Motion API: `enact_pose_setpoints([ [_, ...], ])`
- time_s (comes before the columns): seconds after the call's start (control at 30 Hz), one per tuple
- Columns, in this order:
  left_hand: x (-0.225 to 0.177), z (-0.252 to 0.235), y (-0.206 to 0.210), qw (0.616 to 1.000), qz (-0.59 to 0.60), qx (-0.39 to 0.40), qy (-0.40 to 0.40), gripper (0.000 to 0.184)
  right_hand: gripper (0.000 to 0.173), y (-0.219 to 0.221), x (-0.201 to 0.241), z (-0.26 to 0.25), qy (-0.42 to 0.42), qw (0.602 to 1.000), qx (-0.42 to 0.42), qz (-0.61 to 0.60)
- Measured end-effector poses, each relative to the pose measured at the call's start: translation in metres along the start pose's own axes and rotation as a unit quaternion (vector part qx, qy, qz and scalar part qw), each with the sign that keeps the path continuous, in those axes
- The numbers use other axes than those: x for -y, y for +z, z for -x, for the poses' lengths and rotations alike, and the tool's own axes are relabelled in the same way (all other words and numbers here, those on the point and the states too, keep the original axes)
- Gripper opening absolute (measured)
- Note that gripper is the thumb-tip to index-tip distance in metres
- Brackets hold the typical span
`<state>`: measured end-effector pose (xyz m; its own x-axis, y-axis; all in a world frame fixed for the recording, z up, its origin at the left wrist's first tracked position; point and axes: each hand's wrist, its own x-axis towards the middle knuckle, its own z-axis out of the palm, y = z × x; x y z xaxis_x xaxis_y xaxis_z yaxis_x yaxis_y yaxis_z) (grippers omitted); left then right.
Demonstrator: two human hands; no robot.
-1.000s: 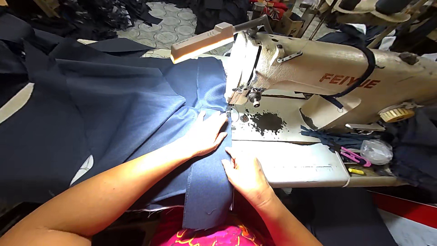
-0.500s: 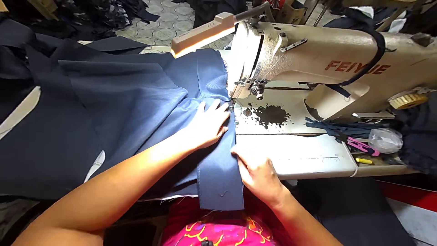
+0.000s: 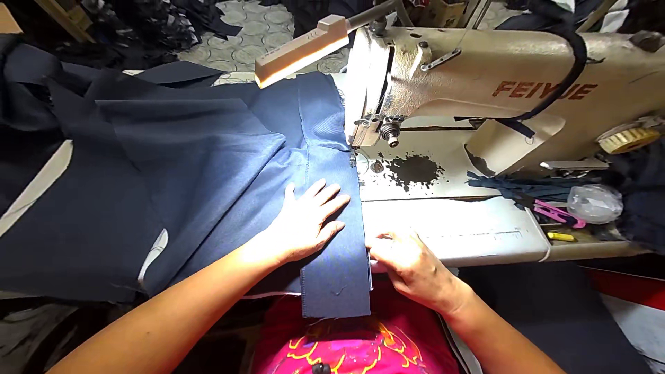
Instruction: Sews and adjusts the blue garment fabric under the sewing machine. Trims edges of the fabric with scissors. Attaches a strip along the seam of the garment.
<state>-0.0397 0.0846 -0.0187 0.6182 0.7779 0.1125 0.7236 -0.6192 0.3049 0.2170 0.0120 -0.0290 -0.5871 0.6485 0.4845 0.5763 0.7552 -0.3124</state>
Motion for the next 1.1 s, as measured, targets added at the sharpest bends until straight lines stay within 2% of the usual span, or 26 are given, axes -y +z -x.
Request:
enact_pose_setpoints([
  [0.3,0.012,-0.017,-0.001,1.0,-0.005,-0.001,0.001,0.056,0.017,0.001,-0.009,-0.016,-0.007,1.0,0.003,0.013],
  [0.57,0.029,-0.048,-0.013,0.999,-0.005,0.031,-0.004,0.054,0.02,0.006,-0.034,-0.04,-0.016,0.998,-0.024,0.049],
  [0.63,0.02,-0.044,-0.018,0.999,-0.02,0.034,-0.01,0.052,0.02,0.007,-0.031,-0.038,-0.019,0.998,-0.023,0.058],
  [0.7,0.008,-0.032,-0.016,0.999,-0.045,0.001,0.004,0.049,0.017,0.006,-0.023,-0.032,-0.02,0.998,-0.015,0.063],
  [0.8,-0.005,-0.007,-0.011,0.999,-0.044,-0.012,0.014,0.05,0.022,0.007,-0.015,-0.016,-0.004,0.999,-0.021,0.039],
  [1.0,0.004,0.011,0.006,0.997,0.034,-0.061,0.044,0.049,0.031,0.009,-0.016,-0.009,0.011,0.999,-0.016,0.037],
  [1.1,0.005,0.01,0.005,0.996,0.036,-0.055,0.056,0.048,0.037,0.009,-0.02,-0.01,0.017,0.999,0.009,0.043],
])
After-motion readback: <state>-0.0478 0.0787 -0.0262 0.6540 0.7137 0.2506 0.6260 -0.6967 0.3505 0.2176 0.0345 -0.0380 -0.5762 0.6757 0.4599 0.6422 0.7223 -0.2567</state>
